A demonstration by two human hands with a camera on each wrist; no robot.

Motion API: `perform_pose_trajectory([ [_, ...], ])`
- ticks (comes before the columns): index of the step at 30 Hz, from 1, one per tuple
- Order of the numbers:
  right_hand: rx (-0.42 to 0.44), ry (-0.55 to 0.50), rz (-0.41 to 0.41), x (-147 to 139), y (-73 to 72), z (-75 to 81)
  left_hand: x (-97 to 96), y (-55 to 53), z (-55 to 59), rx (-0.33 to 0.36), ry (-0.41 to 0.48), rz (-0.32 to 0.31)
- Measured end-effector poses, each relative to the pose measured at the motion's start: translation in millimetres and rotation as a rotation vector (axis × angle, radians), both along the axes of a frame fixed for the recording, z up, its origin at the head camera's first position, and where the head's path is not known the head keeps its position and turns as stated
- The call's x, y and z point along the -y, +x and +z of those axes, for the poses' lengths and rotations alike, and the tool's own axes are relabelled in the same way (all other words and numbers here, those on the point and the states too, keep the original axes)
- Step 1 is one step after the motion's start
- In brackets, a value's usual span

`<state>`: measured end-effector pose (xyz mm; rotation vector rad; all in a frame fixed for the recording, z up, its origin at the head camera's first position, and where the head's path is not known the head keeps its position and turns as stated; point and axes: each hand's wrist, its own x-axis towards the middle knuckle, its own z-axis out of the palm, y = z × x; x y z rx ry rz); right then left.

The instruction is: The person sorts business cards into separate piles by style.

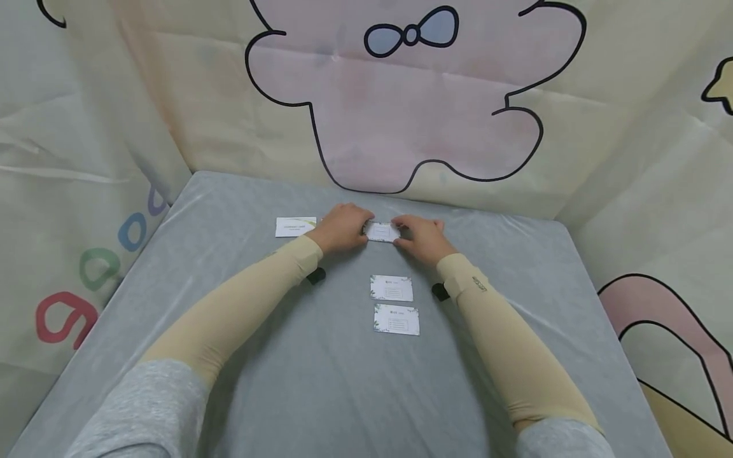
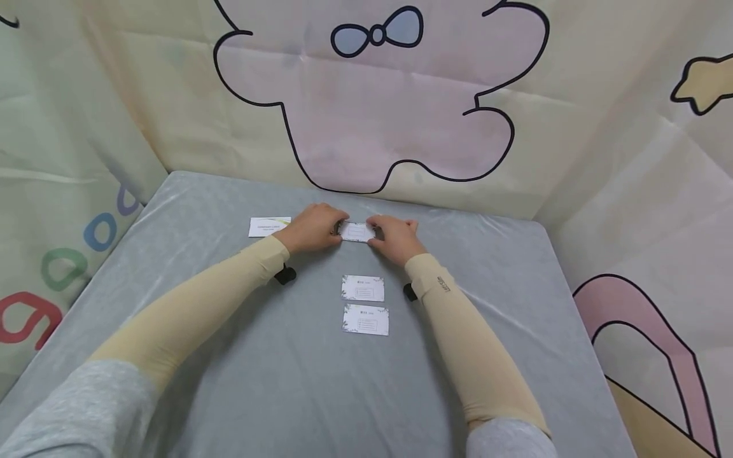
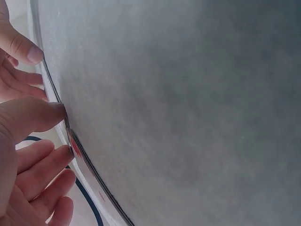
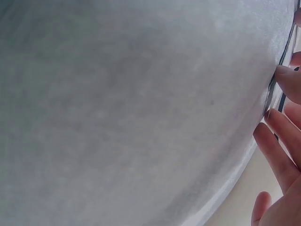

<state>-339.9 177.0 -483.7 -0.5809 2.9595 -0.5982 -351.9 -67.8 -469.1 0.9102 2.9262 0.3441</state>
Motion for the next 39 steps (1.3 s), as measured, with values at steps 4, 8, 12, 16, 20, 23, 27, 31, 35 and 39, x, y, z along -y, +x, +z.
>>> perform_pose_trajectory([
  [4,0.011,0.015,-0.003,0.2,1.0,2.0,-0.2,0.7,-1.4,0.003,0.01,-0.003],
  [8,0.013,0.026,-0.004,1.6,1.5,2.9,1.0,0.0,-3.4,0.008,0.018,0.006],
  [12,0.02,0.024,-0.009,2.5,2.0,3.6,1.6,-1.4,-2.7,0.013,0.018,0.0],
  [16,0.038,0.01,-0.014,3.1,4.7,5.7,5.0,2.9,2.7,0.009,0.026,-0.003],
  [20,0.05,-0.003,0.017,-2.1,17.6,7.9,9.9,19.0,8.1,0.003,0.056,-0.015],
  [23,0.061,0.015,0.062,-13.5,38.5,10.4,9.6,39.2,9.8,0.032,0.084,-0.072],
  [27,0.064,0.053,0.123,-30.7,72.4,16.7,3.0,70.7,10.6,0.093,0.09,-0.152],
  [31,0.041,0.075,0.188,-36.9,96.4,21.9,-2.6,94.6,7.9,0.107,0.07,-0.189],
  [35,0.025,0.087,0.215,-36.2,107.0,19.0,-6.6,107.1,2.8,0.104,0.081,-0.179],
  [39,0.006,0.073,0.214,-34.3,111.0,14.8,-10.5,111.6,-0.9,0.093,0.096,-0.152],
])
